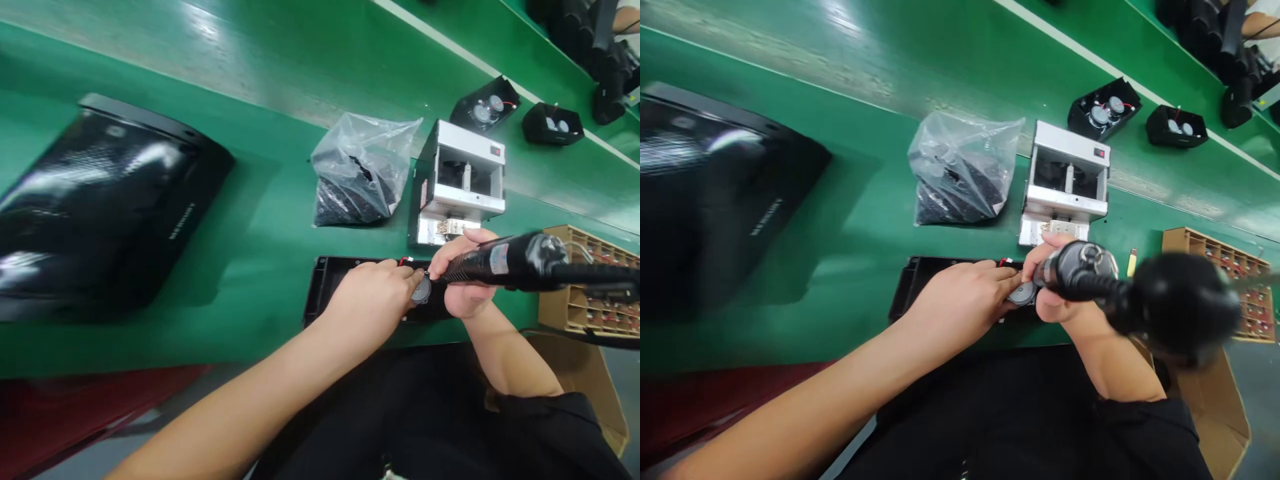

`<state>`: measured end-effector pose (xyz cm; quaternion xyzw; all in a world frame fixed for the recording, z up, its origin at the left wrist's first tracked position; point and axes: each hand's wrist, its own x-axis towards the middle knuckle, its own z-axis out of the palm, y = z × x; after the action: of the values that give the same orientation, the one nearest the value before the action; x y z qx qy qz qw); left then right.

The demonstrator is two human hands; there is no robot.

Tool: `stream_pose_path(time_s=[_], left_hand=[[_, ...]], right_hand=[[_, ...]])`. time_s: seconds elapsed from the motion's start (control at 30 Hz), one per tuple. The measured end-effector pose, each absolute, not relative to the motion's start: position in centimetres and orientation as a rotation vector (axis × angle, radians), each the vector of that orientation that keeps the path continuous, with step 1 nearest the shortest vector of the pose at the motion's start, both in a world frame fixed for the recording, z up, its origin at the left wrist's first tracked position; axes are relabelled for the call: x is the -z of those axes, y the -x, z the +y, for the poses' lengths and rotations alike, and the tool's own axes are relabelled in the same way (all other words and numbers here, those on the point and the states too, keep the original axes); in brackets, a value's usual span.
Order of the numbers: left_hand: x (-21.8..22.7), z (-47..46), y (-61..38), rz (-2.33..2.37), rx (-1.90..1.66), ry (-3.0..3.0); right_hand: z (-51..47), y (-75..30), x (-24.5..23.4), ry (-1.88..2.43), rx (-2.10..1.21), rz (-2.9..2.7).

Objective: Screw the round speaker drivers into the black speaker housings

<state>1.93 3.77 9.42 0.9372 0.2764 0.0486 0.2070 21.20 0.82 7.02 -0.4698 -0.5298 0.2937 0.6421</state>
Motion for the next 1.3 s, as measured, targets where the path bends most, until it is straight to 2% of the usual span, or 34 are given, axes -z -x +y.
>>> stream_pose_path(time_s=[0.3, 0.43, 0.57, 0.77, 0.93, 1.03, 1.17, 1.3], left_hand=[[-7.8, 2.9, -0.6, 0.756, -0.306, -2.676], [-7.7, 2.8, 0.5, 0.716, -0.481, -2.732], [-7.6, 2.7, 1.2, 0.666, -0.572, -2.729], [-7.4, 2.7, 1.1, 0.678, -0.52, -2.693], [-7.3, 2.8, 0.9, 0.677, -0.459, -2.717], [-7.5, 2.9, 0.7, 0.677, -0.43, -2.708], [-7.8, 3.1, 0.0, 0.697, -0.393, -2.641], [-8.2, 3.2, -0.7, 0.773, -0.304, -2.574]], right_hand=[[2.8, -23.6, -16.3, 0.962, -0.254, -1.169], [5.2, -23.8, -15.4, 0.967, -0.19, -1.268], [6.2, -23.5, -13.8, 0.909, -0.283, -1.318], [5.9, -22.7, -14.7, 0.919, -0.271, -1.256], [4.7, -23.1, -15.0, 0.9, -0.483, -1.215], [2.2, -23.6, -15.7, 0.813, -0.533, -1.211], [-2.0, -23.0, -16.5, 0.926, -0.6, -1.172], [-4.3, -22.3, -15.1, 0.904, -0.593, -1.188]])
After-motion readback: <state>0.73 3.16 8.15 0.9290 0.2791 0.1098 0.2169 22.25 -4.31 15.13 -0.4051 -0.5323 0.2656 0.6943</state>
